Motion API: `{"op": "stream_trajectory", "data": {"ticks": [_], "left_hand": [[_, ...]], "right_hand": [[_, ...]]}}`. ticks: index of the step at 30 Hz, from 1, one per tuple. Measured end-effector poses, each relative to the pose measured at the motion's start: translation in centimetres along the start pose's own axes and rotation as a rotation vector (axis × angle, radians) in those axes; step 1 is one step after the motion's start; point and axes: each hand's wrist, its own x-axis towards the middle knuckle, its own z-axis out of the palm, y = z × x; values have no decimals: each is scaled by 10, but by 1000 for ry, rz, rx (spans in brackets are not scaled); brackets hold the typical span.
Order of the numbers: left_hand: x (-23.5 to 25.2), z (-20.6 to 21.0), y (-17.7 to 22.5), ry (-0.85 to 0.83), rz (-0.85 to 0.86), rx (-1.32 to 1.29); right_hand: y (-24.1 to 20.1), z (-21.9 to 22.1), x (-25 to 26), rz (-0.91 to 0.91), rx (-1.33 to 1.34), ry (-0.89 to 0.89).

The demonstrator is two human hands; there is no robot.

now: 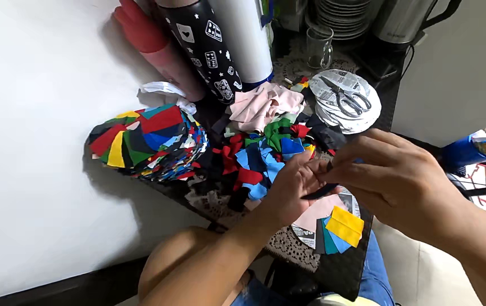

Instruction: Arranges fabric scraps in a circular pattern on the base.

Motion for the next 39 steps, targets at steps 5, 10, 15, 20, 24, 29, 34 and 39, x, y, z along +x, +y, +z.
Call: {"op": "stream_trajectory", "data": {"ticks": [5,10,15,20,24,29,34,39], "left_hand": [[0,-17,-11,-348,118,29],[-5,-9,-13,-361,13,185],[-11,10,-22,-177,23,409],[-12,11,-35,-187,106,721],[-12,11,-47,-178,132,919],[-15,9,-64,-91,30,1234],[-15,8,-81,-24,53,1601],[-10,5,-89,-12,165,1713]], "right_hand": [[2,3,-23,72,139,85],[3,13,-58,150,142,197],[-8,33,-105,486,391,328],[-27,49,-142,931,932,308],[-49,64,-151,1033,1079,434],[-63,76,-167,1081,744,396],[-64,88,-176,1054,236,228],[-54,87,-170,1045,78,128]]}}
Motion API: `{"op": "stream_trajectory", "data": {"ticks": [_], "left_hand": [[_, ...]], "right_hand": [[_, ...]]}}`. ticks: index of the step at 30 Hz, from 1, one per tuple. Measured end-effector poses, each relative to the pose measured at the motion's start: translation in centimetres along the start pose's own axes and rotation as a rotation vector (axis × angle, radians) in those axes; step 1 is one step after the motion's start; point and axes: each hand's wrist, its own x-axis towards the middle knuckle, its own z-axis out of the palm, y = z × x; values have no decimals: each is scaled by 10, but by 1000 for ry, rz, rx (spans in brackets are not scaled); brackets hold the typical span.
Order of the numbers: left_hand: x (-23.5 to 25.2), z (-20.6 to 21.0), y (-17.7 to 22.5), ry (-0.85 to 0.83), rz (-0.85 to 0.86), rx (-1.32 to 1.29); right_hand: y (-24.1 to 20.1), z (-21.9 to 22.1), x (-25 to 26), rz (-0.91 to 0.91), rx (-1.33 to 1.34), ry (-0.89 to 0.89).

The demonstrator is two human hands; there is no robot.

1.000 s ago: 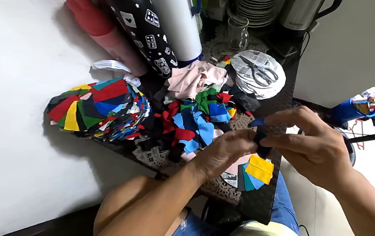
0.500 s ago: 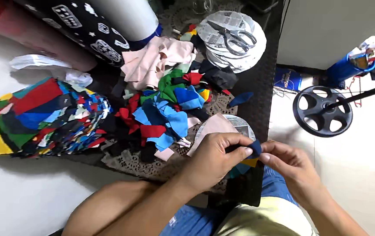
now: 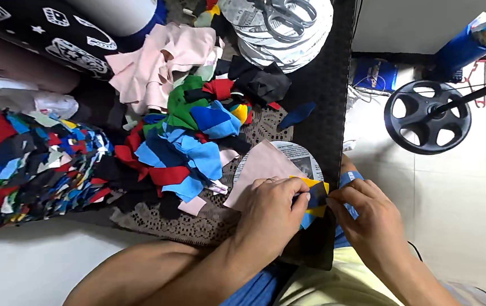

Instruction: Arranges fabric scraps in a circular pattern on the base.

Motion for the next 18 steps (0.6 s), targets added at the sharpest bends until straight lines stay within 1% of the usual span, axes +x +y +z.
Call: {"op": "stream_trajectory", "data": {"ticks": [9,18], "left_hand": [[9,2,-1,81,33,97],[13,2,-2,76,15,133]], "right_hand": [[2,0,15,-39,-138,-6],[3,-2,17,-41,-166,-38]]}}
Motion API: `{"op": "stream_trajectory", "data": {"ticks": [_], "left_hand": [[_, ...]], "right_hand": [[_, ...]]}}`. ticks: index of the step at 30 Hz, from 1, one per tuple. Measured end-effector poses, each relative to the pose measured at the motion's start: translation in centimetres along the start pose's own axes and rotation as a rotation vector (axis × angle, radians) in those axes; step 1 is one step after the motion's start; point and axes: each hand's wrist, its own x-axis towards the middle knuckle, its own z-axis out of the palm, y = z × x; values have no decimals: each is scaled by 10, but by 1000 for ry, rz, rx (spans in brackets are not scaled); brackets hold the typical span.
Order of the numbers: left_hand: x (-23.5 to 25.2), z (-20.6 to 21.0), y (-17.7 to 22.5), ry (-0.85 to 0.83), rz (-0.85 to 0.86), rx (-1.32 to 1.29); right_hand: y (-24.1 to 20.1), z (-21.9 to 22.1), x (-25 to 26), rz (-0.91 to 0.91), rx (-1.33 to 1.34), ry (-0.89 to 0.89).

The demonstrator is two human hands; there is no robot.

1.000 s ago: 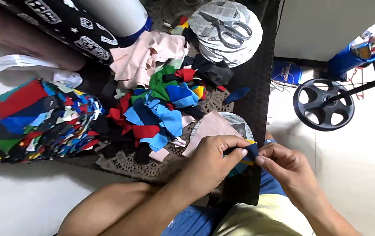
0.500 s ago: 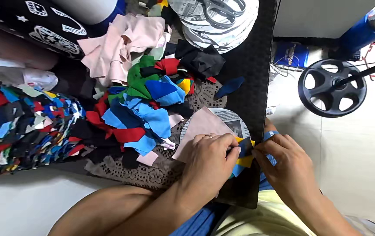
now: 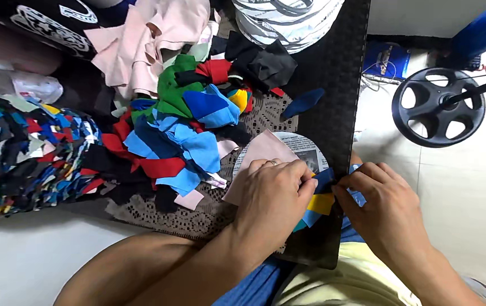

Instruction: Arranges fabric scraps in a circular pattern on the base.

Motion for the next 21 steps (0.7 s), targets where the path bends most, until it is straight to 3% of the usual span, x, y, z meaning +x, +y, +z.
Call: {"op": "stream_trajectory", "data": {"ticks": [8,12,17,21], "left_hand": [[2,1,-2,-16,0,9],[3,1,-2,-6,10,7],[3,0,-1,-9,25,12],[4,-1,-1,0,41,32]], "right_hand": [[1,-2,4,1,-3,-36],[14,-10,0,51,125,-62],[36,-13,-14,150,225,-9],[37,-6,-20,107,289,55]]}}
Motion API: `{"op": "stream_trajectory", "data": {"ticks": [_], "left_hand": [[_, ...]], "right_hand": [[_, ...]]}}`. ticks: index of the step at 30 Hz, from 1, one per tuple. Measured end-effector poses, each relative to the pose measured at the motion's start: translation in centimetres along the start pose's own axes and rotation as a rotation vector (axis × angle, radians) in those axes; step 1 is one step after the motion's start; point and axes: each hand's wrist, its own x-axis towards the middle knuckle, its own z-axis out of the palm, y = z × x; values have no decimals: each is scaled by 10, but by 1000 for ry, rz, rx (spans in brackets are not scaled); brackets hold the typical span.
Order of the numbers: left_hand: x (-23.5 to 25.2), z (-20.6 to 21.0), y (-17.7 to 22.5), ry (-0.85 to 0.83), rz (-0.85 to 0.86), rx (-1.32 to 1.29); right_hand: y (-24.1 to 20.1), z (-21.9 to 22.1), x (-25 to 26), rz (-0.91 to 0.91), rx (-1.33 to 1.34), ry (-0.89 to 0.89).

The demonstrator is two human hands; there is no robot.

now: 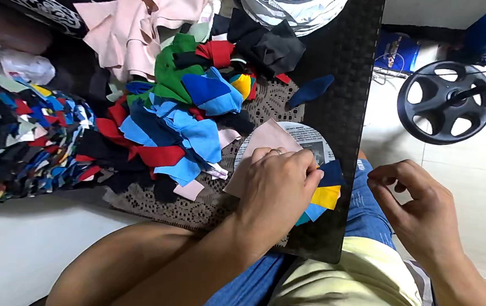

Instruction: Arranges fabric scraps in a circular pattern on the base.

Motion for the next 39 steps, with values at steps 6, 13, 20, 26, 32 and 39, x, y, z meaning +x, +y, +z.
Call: {"op": "stream_trajectory", "data": {"ticks": [6,13,20,26,32,39], "left_hand": [[1,0,-1,19,19,18],[3,-2,0,-6,25,25],[3,-5,-1,-15,18,20],[2,-29,-4,-222,-174,-56],[-5,-27,-3,-134,-100,176],[-31,20,2,21,190,141]], "right_hand": [[-9,14,6,-151,-45,69],[-14,26,12,-235,-103,78],[-10,31,13,-231,-125,75],[-4,34,10,-218,-74,86],[-3,36,10,-223,-70,90],[-2,36,11,-219,-81,97]]}}
